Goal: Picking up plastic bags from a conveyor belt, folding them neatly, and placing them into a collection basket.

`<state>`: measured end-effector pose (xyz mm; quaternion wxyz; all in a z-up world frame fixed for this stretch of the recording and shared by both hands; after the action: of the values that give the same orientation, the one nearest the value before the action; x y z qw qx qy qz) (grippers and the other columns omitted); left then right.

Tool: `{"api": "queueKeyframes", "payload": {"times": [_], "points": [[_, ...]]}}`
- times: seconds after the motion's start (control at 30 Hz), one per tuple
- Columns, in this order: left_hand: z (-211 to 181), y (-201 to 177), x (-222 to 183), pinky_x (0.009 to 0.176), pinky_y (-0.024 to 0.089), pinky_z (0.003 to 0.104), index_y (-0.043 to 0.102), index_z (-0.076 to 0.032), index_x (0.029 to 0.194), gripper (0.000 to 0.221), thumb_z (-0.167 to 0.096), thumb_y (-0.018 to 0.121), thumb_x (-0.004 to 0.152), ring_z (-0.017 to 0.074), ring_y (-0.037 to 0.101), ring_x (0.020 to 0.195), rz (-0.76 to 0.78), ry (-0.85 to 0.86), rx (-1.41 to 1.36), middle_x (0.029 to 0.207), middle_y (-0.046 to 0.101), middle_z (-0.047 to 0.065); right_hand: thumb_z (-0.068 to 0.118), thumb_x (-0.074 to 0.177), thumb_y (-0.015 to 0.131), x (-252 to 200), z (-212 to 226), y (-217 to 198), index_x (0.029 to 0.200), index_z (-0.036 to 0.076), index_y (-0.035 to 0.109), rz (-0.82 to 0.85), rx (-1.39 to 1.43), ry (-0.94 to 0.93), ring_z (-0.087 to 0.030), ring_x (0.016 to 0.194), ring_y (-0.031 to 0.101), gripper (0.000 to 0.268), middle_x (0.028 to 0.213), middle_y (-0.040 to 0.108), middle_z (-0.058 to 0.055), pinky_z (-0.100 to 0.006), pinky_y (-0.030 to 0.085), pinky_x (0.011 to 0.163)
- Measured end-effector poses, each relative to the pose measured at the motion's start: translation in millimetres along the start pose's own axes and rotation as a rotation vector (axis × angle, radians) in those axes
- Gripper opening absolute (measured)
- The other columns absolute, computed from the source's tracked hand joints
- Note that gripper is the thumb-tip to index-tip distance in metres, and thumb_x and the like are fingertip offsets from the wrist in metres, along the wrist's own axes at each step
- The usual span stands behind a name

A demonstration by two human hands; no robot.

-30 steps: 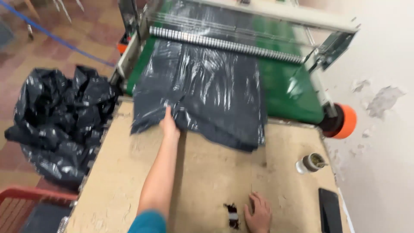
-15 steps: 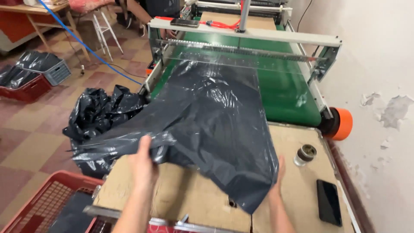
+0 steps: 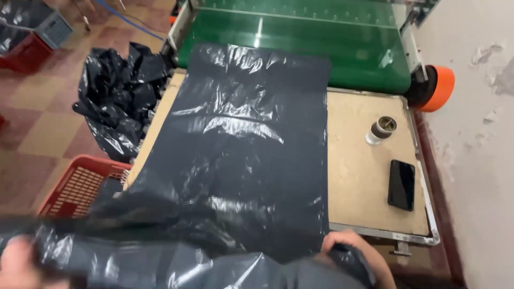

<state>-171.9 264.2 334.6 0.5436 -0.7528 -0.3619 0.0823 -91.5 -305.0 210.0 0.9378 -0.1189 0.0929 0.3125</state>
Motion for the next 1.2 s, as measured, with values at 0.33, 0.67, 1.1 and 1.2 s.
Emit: {"api": "queueKeyframes", "payload": {"times": [0.33,0.67,1.1,1.2], "points": [[-285.5,244.7,259.8,0.085,0.050,0.045,0.050,-0.005,0.141,0.057,-0.053,0.040,0.112,0.0268,0.053,0.120,0.427,0.646,-0.930,0.134,0.058,0.015,0.026,0.095,0.061,155.8,-147.1,-211.3,0.124,0.008,0.064,-0.657,0.599,-0.074,-0.029,0.119,0.063,0.034,0.128,0.064,-0.017,-0.044,0.045,0.106],[3.1,352.4,142.4,0.110,0.042,0.053,0.061,0.009,0.137,0.108,-0.082,0.051,0.080,0.0432,0.053,0.134,1.012,-0.090,0.208,0.139,0.060,0.032,0.048,0.088,0.070,141.4,-308.0,-135.8,0.147,0.011,0.050,-0.518,0.651,0.725,-0.041,0.132,0.050,0.072,0.145,0.051,-0.024,-0.064,0.039,0.107],[43.6,429.3,147.7,0.089,0.053,0.054,0.066,-0.010,0.121,0.051,-0.054,0.046,0.106,0.0374,0.069,0.105,0.533,-0.019,0.092,0.107,0.073,0.019,0.038,0.089,0.079,110.0,-205.1,-127.2,0.135,0.000,0.060,-0.914,0.120,0.683,-0.040,0.126,0.054,0.062,0.131,0.059,-0.032,-0.059,0.048,0.098],[42.9,399.4,126.0,0.093,0.049,0.060,0.064,-0.002,0.123,0.057,-0.053,0.059,0.097,0.0493,0.064,0.111,0.631,-0.032,-0.134,0.112,0.070,0.030,0.022,0.087,0.081,89.6,-231.9,-116.0,0.130,-0.002,0.065,-0.863,0.206,0.617,-0.037,0.121,0.059,0.051,0.125,0.065,-0.028,-0.054,0.048,0.099]]}}
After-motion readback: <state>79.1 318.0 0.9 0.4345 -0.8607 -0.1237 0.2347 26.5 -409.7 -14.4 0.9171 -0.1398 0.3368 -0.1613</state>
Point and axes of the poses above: each hand's wrist, its own x-axis towards the middle knuckle, its own y-axis out of the palm, z = x × y, the point moved 10 cm from there along x, towards the middle knuckle
